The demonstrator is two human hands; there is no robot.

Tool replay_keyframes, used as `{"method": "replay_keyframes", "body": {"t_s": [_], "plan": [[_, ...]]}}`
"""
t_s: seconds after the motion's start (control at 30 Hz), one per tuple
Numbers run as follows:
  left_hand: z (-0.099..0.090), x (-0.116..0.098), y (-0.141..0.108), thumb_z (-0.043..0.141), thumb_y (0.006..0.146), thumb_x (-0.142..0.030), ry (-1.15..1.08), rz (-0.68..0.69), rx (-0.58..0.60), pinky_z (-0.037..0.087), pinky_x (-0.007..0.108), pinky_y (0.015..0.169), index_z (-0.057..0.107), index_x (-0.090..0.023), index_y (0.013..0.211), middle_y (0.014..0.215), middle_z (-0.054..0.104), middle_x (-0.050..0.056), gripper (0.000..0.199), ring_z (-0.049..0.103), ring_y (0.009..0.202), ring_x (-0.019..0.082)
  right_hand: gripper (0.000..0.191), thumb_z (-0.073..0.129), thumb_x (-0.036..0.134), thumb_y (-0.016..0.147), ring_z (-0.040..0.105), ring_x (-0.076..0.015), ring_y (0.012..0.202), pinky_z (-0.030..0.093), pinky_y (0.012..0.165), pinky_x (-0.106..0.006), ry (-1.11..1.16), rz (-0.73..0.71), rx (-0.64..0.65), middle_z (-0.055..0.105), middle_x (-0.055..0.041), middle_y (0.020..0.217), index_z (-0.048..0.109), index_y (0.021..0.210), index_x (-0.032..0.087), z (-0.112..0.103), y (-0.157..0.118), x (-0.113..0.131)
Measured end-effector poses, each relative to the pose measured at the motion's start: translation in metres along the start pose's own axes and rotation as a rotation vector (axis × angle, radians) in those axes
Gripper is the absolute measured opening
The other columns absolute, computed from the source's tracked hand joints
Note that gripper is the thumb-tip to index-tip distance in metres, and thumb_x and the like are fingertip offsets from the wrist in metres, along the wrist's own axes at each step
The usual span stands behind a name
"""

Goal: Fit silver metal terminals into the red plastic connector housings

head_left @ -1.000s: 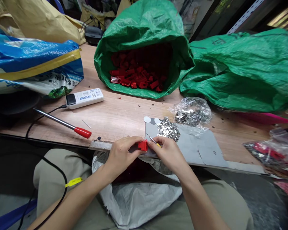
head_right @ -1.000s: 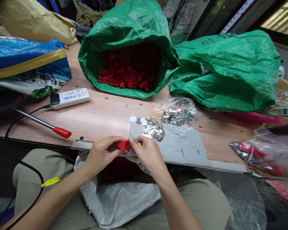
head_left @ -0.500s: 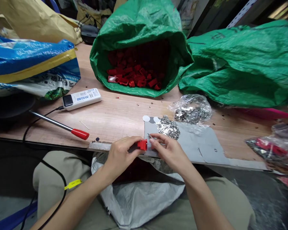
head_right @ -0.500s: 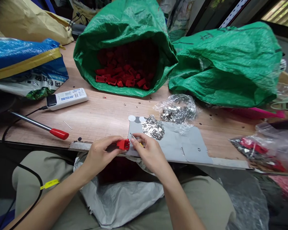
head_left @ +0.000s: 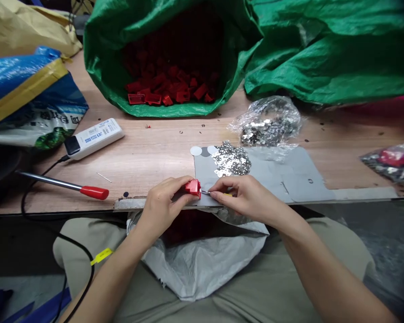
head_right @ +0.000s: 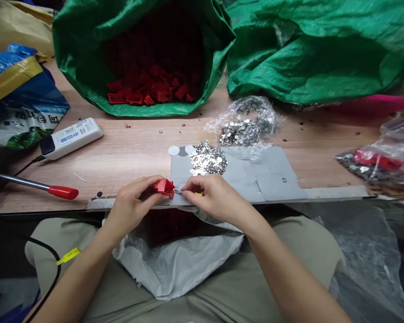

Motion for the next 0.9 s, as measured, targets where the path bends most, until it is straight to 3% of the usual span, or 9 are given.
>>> {"method": "replay_keyframes", "body": {"t_s": [0.23,0.67,0.9], "plan": [[-0.001,0.0,-0.001,0.073,0.089,-0.027,0.007,-0.014,0.011,0.052,0.027,0.083,0.069,-0.021,0.116,0.105,0.075,0.003,0.028,0.069,0.093,0.017,0.012,0.065,0.011,0.088,0.065,-0.0147,0.067,0.042,0.062,-0.023,-0.199,-0.209,-0.122,0.073,0.0002,0.076,0.074,0.085,0.018,0.003,-0.001,0.004],[-0.001,-0.004,0.0,0.07,0.091,-0.027,0.142,0.016,0.044,0.051,0.024,0.082,0.068,-0.021,0.116,0.099,0.075,0.002,0.026,0.068,0.088,0.015,0.017,0.06,0.005,0.087,0.057,-0.0161,0.063,0.035,0.061,-0.027,-0.455,-0.352,-0.184,0.066,-0.001,0.07,0.064,0.076,0.017,0.017,0.0,0.003],[-0.001,-0.001,-0.002,0.071,0.09,-0.03,0.141,-0.007,0.02,0.052,0.026,0.08,0.07,-0.022,0.116,0.099,0.075,0.003,0.028,0.068,0.088,0.016,0.014,0.063,0.008,0.086,0.059,-0.0149,0.063,0.036,0.06,-0.025,-0.308,-0.333,-0.132,0.068,0.0009,0.071,0.065,0.078,0.018,0.009,0.002,0.0]]}}
Point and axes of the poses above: each hand's wrist, its own y-axis towards the middle knuckle, its own z-axis out of the palm, x = y × z, the point moved 2 cm from there along y, towards the middle knuckle
